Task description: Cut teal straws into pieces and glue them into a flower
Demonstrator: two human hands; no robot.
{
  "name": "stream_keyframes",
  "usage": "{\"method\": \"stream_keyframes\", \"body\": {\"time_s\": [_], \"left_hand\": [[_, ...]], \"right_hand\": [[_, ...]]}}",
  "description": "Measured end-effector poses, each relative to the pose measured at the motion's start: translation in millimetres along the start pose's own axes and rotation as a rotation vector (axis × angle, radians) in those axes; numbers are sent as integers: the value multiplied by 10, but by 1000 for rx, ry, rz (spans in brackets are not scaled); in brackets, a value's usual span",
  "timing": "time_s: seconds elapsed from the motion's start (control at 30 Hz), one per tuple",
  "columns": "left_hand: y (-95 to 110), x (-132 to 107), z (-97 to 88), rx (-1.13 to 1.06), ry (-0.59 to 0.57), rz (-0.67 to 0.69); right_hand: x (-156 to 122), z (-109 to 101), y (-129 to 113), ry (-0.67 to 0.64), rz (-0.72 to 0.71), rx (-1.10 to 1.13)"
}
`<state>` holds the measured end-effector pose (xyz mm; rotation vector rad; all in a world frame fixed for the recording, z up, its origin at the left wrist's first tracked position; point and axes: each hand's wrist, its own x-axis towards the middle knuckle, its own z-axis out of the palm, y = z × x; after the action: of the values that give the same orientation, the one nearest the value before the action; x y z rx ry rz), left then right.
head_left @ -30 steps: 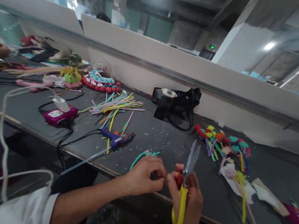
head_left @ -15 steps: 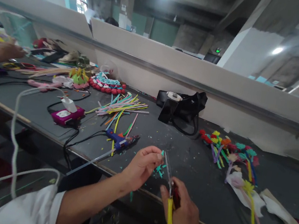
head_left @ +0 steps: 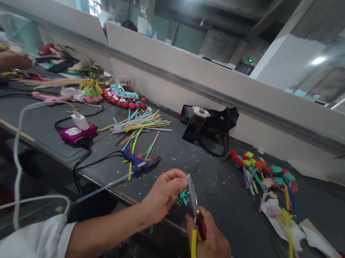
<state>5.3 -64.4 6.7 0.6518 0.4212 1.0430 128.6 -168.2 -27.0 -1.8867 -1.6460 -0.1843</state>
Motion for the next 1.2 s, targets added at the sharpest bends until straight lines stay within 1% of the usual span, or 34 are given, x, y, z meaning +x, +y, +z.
{"method": "stream_keyframes", "body": {"time_s": [0.07, 0.17, 0.27, 0.43, 0.53, 0.63, 0.67, 0.73, 0.83, 0.93, 1.03, 1.2], "left_hand": [[-2, 7, -4, 10, 2, 1], [-3, 16, -14, 14, 6, 10], [-4, 12, -20, 32, -3, 22], [2, 19, -28, 63, -42, 8], [8, 58, -56, 156, -54, 62], [15, 74, -121, 380, -42, 139], [20, 61, -152, 487, -31, 170], [38, 5, -232, 613, -20, 189], [85, -107, -369, 788, 4, 213], [147, -135, -466, 1026, 14, 262], [193, -21, -462, 1252, 8, 315], [213, 252, -309, 1533, -27, 350]], "right_hand": [[-2, 2, 10, -3, -9, 0], [-15, 20, 40, 25, -40, -5], [-32, 34, 57, 11, -36, 4], [-32, 34, 28, -73, 29, 44], [11, 2, 65, -95, 122, -57], [58, -79, 236, -161, 247, -212], [63, -115, 323, -202, 280, -239], [48, -190, 525, -283, 343, -251], [-22, -296, 819, -328, 358, -232], [-80, -388, 1025, -342, 370, -228], [-66, -454, 1139, -346, 383, -247], [49, -450, 1213, -359, 358, -301]]}}
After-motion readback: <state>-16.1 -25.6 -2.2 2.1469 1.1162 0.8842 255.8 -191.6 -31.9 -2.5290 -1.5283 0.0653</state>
